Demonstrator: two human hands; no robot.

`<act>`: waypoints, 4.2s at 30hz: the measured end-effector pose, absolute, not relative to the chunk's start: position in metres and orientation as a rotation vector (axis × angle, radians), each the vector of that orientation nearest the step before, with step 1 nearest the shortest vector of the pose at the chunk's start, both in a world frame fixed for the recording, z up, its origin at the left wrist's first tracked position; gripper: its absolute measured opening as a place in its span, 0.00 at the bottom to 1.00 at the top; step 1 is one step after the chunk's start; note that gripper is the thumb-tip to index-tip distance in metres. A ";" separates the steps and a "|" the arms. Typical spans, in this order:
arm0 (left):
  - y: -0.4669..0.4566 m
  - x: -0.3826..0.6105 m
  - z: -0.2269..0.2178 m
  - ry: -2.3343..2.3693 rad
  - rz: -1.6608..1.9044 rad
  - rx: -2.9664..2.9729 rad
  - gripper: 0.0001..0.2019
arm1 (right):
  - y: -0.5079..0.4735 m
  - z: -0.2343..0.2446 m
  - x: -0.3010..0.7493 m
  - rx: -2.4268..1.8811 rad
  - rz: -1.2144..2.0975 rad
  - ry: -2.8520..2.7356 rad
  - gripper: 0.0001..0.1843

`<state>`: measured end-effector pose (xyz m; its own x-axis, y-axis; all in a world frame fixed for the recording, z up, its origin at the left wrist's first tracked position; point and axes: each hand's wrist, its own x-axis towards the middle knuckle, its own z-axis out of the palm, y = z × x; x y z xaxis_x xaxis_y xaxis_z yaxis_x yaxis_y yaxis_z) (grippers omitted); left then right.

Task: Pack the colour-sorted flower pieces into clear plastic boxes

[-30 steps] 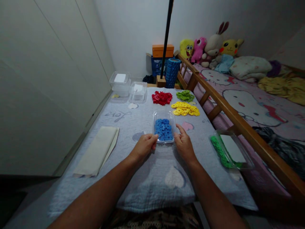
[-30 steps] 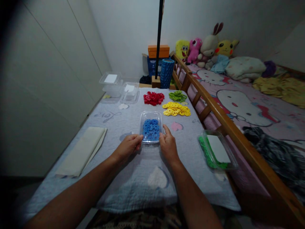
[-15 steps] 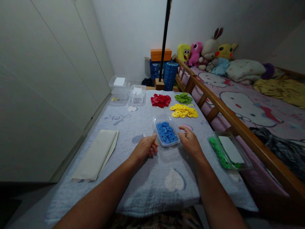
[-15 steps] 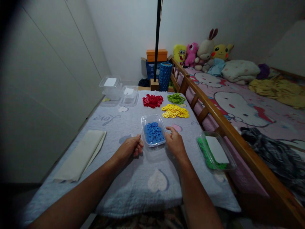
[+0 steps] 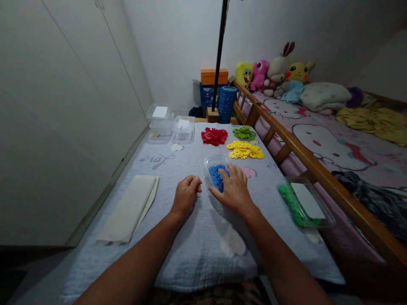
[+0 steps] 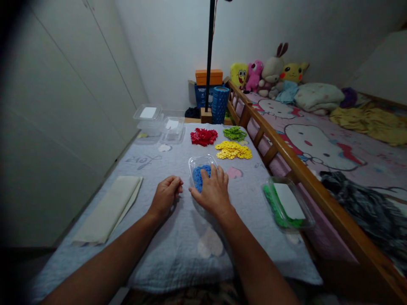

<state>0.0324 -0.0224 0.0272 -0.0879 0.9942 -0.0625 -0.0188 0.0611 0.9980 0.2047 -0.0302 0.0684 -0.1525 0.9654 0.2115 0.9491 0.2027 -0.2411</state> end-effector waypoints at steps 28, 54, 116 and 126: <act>-0.011 0.058 0.048 1.367 0.917 1.135 0.19 | 0.157 0.027 0.341 -2.302 0.193 -1.186 0.39; 0.027 -0.011 0.037 1.308 1.357 0.820 0.11 | 0.124 0.012 0.333 -2.134 0.166 -1.694 0.23; 0.044 -0.042 0.024 1.304 1.575 0.778 0.11 | 0.151 0.022 0.247 -1.777 0.371 -2.318 0.23; 0.045 -0.041 0.023 1.308 1.579 0.776 0.12 | 0.101 0.025 0.279 -1.371 0.630 -2.136 0.22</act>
